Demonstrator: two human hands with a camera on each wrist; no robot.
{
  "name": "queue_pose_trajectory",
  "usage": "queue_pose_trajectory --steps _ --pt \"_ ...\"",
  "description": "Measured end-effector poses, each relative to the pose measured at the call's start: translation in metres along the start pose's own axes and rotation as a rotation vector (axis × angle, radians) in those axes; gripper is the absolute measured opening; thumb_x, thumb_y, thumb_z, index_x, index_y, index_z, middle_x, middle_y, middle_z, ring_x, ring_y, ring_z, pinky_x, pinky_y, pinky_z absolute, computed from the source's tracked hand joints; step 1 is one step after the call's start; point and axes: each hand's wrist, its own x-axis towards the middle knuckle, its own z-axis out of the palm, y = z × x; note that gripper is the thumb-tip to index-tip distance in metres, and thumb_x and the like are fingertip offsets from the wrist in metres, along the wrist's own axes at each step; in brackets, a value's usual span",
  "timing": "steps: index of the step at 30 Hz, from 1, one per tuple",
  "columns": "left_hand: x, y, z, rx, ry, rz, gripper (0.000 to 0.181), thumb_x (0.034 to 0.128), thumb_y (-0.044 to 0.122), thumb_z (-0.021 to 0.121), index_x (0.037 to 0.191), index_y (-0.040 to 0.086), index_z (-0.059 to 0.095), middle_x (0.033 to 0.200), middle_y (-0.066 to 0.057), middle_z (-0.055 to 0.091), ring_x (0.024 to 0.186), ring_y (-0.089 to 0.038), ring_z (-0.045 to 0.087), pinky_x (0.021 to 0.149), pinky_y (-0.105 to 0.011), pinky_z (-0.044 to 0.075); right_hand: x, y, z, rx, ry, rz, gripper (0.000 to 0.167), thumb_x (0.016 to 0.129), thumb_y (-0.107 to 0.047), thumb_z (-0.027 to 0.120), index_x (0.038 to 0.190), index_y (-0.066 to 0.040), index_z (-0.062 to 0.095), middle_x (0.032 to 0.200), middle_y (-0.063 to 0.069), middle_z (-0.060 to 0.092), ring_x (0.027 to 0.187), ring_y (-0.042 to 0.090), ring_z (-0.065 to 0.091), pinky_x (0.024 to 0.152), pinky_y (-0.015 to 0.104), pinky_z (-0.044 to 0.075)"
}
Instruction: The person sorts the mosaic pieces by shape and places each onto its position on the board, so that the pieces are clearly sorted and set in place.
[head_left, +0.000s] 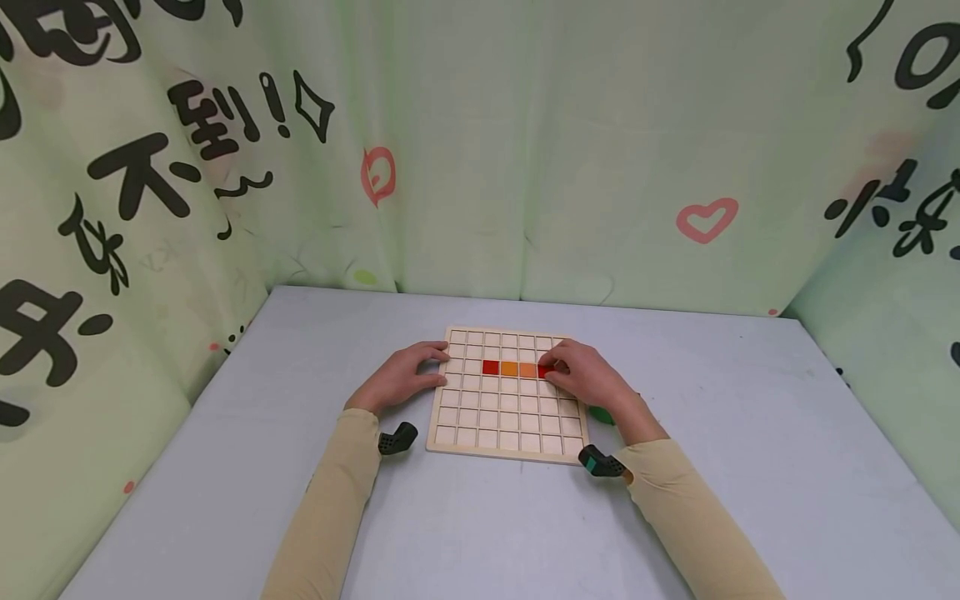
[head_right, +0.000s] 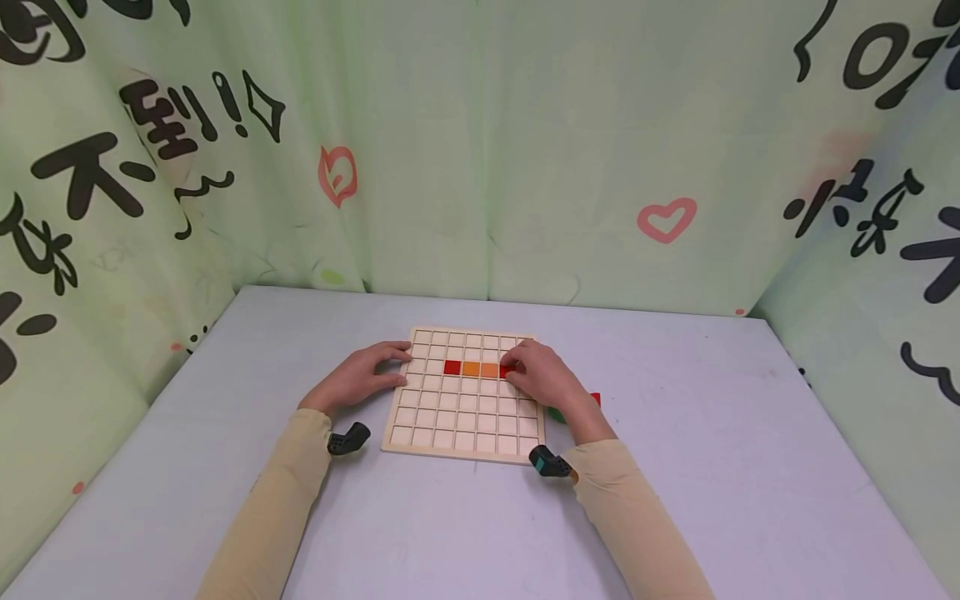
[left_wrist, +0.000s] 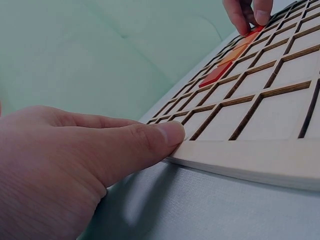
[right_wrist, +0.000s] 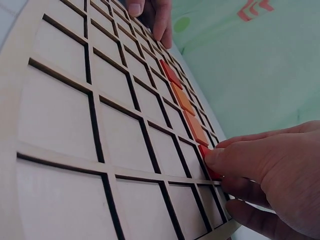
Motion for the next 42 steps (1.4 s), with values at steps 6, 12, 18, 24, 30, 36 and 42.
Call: queue_pose_trajectory --steps 6,12,18,24,30,36,42 --pt "0.000 0.001 0.000 0.000 0.001 0.001 0.041 0.0912 0.020 0.071 0.128 0.004 0.061 0.151 -0.005 0.043 0.143 -0.026 0.032 0.117 -0.040 0.029 -0.001 0.001 0.000 -0.010 0.011 0.016 0.020 0.093 -0.009 0.065 0.112 0.000 0.068 0.107 0.012 0.062 0.094 0.026 0.059 0.086 0.043 0.054" --pt "0.001 -0.001 0.001 0.004 0.000 -0.005 0.042 0.0914 0.021 0.071 0.128 0.004 0.061 0.151 -0.005 0.043 0.143 -0.025 0.033 0.117 -0.040 0.029 -0.001 0.002 0.000 -0.013 0.008 0.024 0.020 0.093 -0.009 0.064 0.111 -0.001 0.069 0.106 0.012 0.062 0.093 0.025 0.058 0.085 0.042 0.054" --pt "0.002 -0.002 0.001 0.011 -0.003 -0.009 0.042 0.0916 0.021 0.071 0.128 0.004 0.061 0.151 -0.004 0.043 0.143 -0.024 0.032 0.118 -0.039 0.029 -0.001 0.000 0.001 -0.016 0.008 0.024 0.021 0.094 -0.010 0.064 0.112 -0.001 0.070 0.107 0.012 0.061 0.091 0.025 0.057 0.083 0.042 0.053" --pt "0.001 -0.002 0.001 0.009 -0.002 -0.006 0.042 0.0915 0.022 0.071 0.128 0.004 0.061 0.151 -0.004 0.043 0.143 -0.025 0.032 0.118 -0.039 0.029 -0.007 0.005 -0.002 -0.004 0.039 0.022 0.024 0.095 -0.011 0.063 0.116 -0.001 0.068 0.108 0.012 0.062 0.093 0.025 0.059 0.083 0.042 0.054" --pt "0.002 -0.003 0.002 0.000 -0.001 -0.009 0.042 0.0914 0.021 0.071 0.128 0.004 0.061 0.151 -0.004 0.043 0.143 -0.024 0.032 0.118 -0.039 0.029 -0.025 0.017 -0.011 0.033 0.093 0.085 0.026 0.096 -0.016 0.063 0.118 -0.002 0.067 0.110 0.012 0.062 0.095 0.026 0.061 0.079 0.040 0.056" --pt "0.002 -0.002 0.001 0.009 0.001 -0.006 0.042 0.0916 0.021 0.070 0.128 0.004 0.061 0.151 -0.005 0.043 0.143 -0.026 0.032 0.117 -0.040 0.029 -0.048 0.033 -0.022 0.049 0.126 0.136 0.027 0.097 -0.016 0.062 0.119 -0.001 0.066 0.113 0.014 0.063 0.099 0.028 0.061 0.085 0.045 0.056" --pt "0.001 -0.002 0.002 0.007 -0.001 -0.003 0.042 0.0920 0.022 0.070 0.129 0.004 0.060 0.152 -0.005 0.042 0.143 -0.026 0.032 0.117 -0.040 0.030 -0.073 0.051 -0.028 0.051 0.144 0.186 0.028 0.095 -0.016 0.064 0.118 -0.001 0.066 0.111 0.015 0.064 0.098 0.030 0.062 0.087 0.048 0.056"
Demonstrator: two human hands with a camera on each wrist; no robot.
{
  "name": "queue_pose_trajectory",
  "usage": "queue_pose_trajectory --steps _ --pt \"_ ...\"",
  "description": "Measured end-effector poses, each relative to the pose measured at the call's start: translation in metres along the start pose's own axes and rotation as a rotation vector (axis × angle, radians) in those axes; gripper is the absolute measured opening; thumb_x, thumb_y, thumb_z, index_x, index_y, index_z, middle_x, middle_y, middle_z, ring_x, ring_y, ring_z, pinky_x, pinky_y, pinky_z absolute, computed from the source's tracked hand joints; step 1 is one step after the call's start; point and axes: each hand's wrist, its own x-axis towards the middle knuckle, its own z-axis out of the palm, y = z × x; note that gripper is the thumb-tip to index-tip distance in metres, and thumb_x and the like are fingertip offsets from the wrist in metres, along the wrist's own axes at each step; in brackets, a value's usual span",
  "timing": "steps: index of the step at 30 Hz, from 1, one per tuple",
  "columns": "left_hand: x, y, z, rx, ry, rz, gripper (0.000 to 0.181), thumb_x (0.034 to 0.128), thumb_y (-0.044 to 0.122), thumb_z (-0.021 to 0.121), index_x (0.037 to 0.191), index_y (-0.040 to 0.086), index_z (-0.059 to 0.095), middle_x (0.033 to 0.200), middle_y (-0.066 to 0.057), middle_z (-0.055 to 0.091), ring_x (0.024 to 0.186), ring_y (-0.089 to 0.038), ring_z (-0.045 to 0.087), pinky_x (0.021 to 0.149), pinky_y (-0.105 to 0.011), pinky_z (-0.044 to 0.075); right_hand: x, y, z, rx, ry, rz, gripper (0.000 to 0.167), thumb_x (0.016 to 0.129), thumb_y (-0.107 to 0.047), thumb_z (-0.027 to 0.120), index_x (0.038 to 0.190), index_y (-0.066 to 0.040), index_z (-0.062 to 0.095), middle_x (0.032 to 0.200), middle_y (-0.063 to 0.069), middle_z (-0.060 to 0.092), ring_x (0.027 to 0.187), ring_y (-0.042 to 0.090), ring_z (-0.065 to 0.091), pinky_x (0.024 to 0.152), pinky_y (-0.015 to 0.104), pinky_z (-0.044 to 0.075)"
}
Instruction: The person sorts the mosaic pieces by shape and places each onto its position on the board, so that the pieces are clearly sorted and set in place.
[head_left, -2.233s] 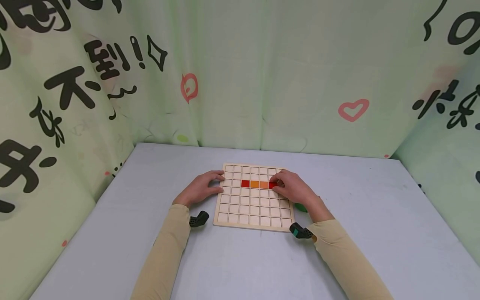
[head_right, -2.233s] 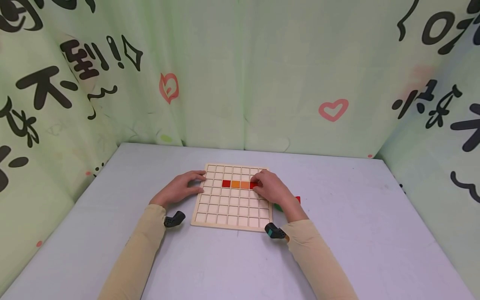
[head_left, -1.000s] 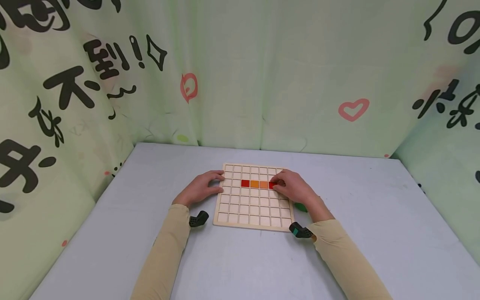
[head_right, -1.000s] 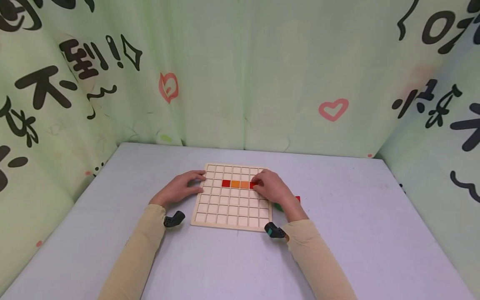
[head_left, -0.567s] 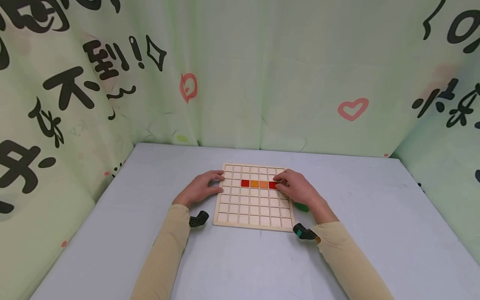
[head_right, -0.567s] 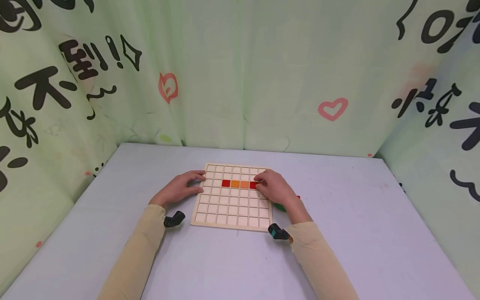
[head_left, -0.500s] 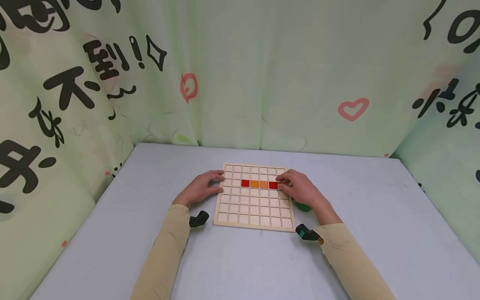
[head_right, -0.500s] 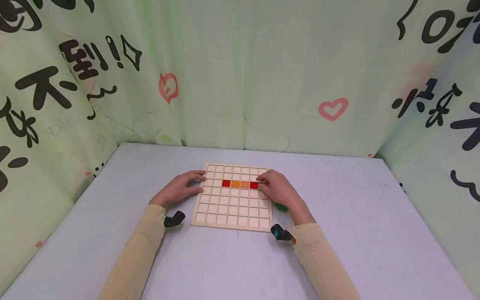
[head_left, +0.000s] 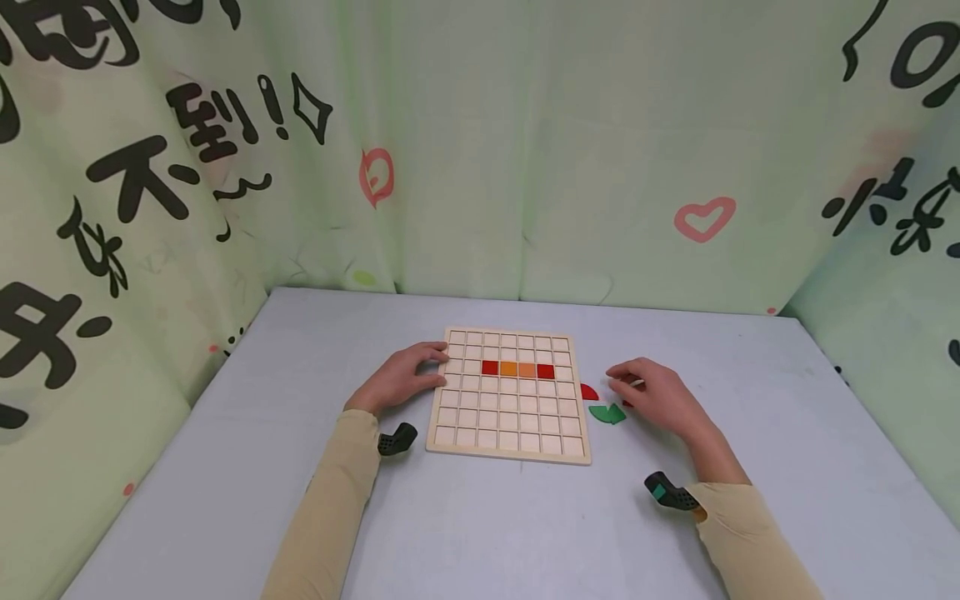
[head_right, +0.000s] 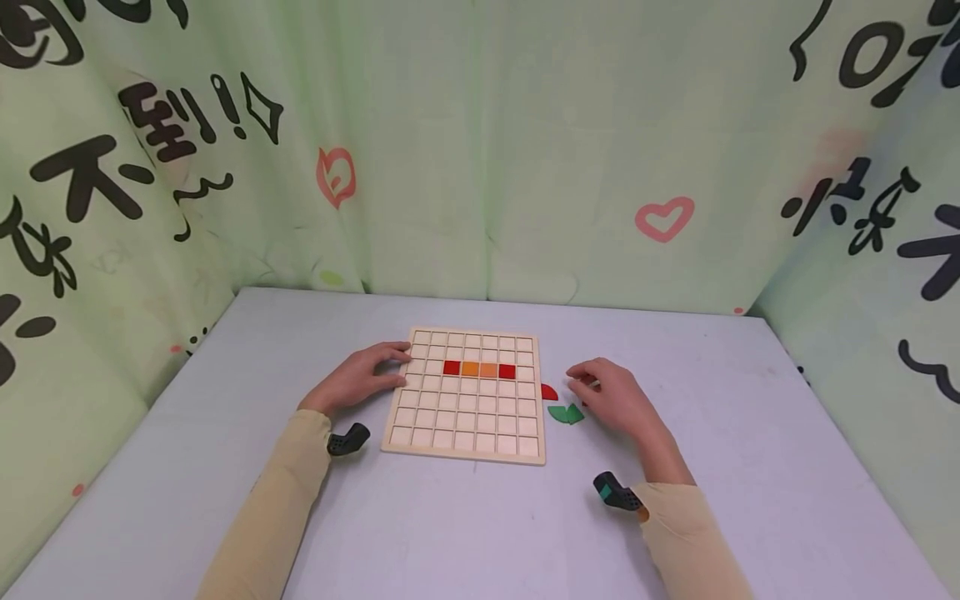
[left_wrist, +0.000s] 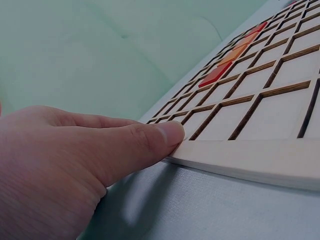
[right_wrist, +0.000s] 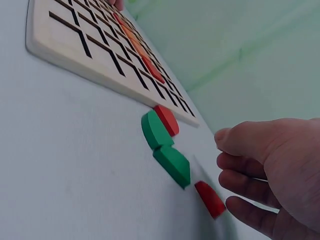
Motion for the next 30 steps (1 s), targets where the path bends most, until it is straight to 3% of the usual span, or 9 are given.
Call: queue_pose_trajectory --steps 13,24,30 --pt "-0.001 -0.001 0.000 -0.011 0.009 0.004 0.041 0.0919 0.021 0.070 0.128 0.004 0.061 0.151 -0.005 0.043 0.143 -0.026 0.033 0.117 -0.039 0.030 -0.033 0.029 -0.015 -0.023 0.041 0.019 0.030 0.093 -0.013 0.065 0.121 0.000 0.064 0.115 0.017 0.064 0.103 0.033 0.060 0.088 0.052 0.054" --pt "0.000 -0.001 0.000 -0.008 0.008 0.005 0.041 0.0920 0.022 0.070 0.128 0.005 0.061 0.151 -0.005 0.043 0.143 -0.025 0.033 0.117 -0.038 0.029 -0.038 0.020 -0.010 -0.024 -0.020 0.020 0.020 0.090 -0.016 0.070 0.107 -0.004 0.068 0.097 0.005 0.065 0.089 0.022 0.059 0.080 0.040 0.055" --pt "0.000 -0.002 0.001 -0.014 0.004 0.011 0.041 0.0917 0.021 0.070 0.128 0.004 0.061 0.151 -0.005 0.043 0.143 -0.026 0.032 0.117 -0.040 0.029 -0.036 0.014 -0.001 -0.016 -0.048 -0.015 0.031 0.089 -0.021 0.073 0.114 -0.005 0.067 0.109 0.008 0.065 0.096 0.023 0.059 0.084 0.041 0.053"
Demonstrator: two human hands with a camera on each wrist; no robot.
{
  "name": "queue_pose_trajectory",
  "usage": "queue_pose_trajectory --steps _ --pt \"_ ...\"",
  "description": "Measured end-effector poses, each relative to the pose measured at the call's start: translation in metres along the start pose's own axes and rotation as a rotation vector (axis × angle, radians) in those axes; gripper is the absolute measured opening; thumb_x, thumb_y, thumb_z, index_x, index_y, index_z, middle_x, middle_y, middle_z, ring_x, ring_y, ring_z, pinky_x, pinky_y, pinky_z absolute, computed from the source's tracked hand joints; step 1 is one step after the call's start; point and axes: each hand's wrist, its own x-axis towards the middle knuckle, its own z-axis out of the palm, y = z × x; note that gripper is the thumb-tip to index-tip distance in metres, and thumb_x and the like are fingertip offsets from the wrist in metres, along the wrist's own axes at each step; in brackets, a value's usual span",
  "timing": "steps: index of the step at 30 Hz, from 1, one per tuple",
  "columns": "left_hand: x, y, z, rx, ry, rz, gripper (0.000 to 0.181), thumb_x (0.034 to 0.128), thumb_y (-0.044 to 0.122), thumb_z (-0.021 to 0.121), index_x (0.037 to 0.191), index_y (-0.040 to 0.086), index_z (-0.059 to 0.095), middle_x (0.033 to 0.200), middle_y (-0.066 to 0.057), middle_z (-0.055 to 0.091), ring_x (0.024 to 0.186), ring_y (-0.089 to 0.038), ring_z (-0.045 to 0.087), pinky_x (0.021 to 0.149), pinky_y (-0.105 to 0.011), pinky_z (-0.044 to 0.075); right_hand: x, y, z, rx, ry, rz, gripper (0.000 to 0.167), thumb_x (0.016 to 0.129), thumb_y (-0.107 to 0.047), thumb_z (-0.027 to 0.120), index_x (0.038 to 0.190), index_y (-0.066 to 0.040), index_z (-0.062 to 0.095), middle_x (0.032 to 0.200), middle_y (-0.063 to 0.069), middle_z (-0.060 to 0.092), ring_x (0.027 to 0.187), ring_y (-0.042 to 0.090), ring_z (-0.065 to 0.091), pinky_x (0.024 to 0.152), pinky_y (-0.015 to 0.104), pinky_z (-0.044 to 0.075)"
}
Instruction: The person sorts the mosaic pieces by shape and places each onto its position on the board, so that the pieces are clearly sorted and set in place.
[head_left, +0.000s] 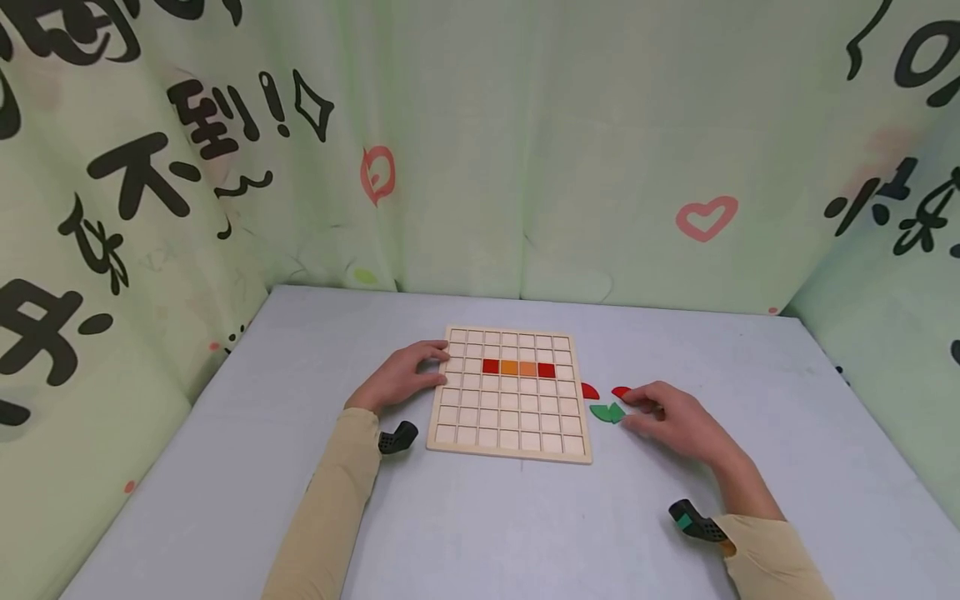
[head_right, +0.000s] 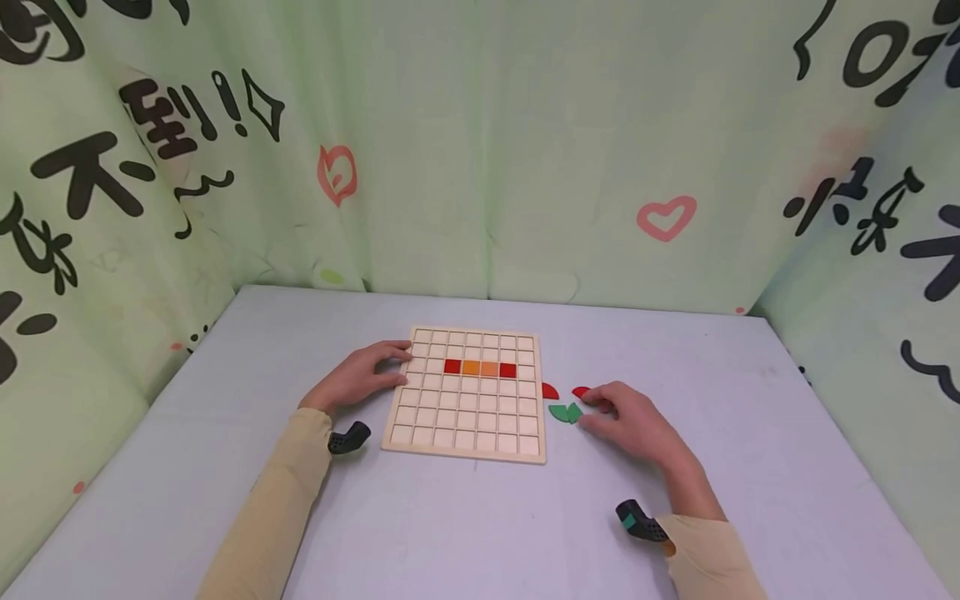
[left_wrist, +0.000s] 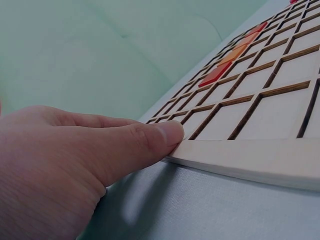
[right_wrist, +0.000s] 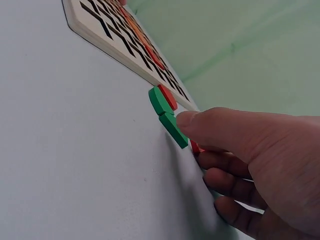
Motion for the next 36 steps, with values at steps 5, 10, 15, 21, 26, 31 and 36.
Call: queue_pose_trajectory --steps 5,10,15,21,26,31,36 --pt "0.001 -0.001 0.001 0.001 -0.005 -0.016 0.042 0.0917 0.022 0.071 0.129 0.005 0.061 0.152 -0.003 0.042 0.143 -0.024 0.032 0.118 -0.039 0.029 0.003 -0.003 0.007 -0.003 -0.002 -0.045 0.034 0.087 -0.023 0.075 0.114 -0.005 0.067 0.107 0.007 0.064 0.093 0.021 0.057 0.081 0.038 0.052" --pt "0.001 -0.002 0.002 -0.006 0.000 -0.016 0.042 0.0917 0.022 0.070 0.129 0.005 0.061 0.151 -0.003 0.043 0.143 -0.024 0.032 0.118 -0.039 0.029 0.005 -0.004 0.010 -0.027 0.006 -0.058 0.030 0.088 -0.018 0.074 0.114 -0.005 0.067 0.104 0.004 0.062 0.091 0.018 0.056 0.080 0.036 0.052" --pt "0.001 -0.003 0.002 -0.003 0.003 -0.010 0.041 0.0916 0.022 0.070 0.128 0.005 0.061 0.151 -0.003 0.043 0.143 -0.024 0.032 0.118 -0.038 0.029 0.003 -0.004 0.006 -0.039 -0.017 -0.092 0.026 0.089 -0.010 0.070 0.115 -0.006 0.068 0.106 0.003 0.063 0.093 0.018 0.056 0.082 0.038 0.053" --pt "0.002 -0.002 0.001 0.006 0.002 -0.011 0.042 0.0919 0.022 0.070 0.129 0.005 0.061 0.152 -0.003 0.042 0.143 -0.025 0.032 0.118 -0.039 0.029 0.000 -0.003 0.000 -0.030 -0.066 -0.124 0.029 0.089 -0.010 0.070 0.117 -0.010 0.068 0.109 0.001 0.061 0.097 0.018 0.055 0.084 0.038 0.053" --pt "0.001 0.000 0.000 0.002 0.001 -0.021 0.043 0.0919 0.022 0.070 0.130 0.005 0.060 0.152 -0.003 0.042 0.143 -0.024 0.031 0.118 -0.039 0.029 -0.001 -0.002 0.000 -0.041 -0.080 -0.137 0.024 0.091 -0.012 0.069 0.115 -0.012 0.070 0.108 -0.001 0.061 0.096 0.016 0.055 0.083 0.035 0.053" --pt "0.000 0.000 0.000 0.000 0.000 -0.018 0.043 0.0919 0.022 0.070 0.130 0.005 0.060 0.152 -0.003 0.042 0.143 -0.024 0.031 0.118 -0.039 0.028 -0.001 -0.001 -0.002 -0.039 -0.055 -0.158 0.021 0.095 -0.008 0.063 0.114 -0.011 0.071 0.107 -0.002 0.065 0.096 0.016 0.059 0.085 0.038 0.055" --pt "0.000 0.000 0.000 -0.001 -0.002 -0.016 0.043 0.0920 0.022 0.070 0.130 0.005 0.060 0.152 -0.003 0.042 0.143 -0.024 0.031 0.118 -0.038 0.029 0.000 0.000 -0.001 -0.010 -0.048 -0.126 0.018 0.096 -0.008 0.061 0.112 -0.010 0.071 0.104 -0.001 0.068 0.092 0.016 0.058 0.084 0.038 0.056"
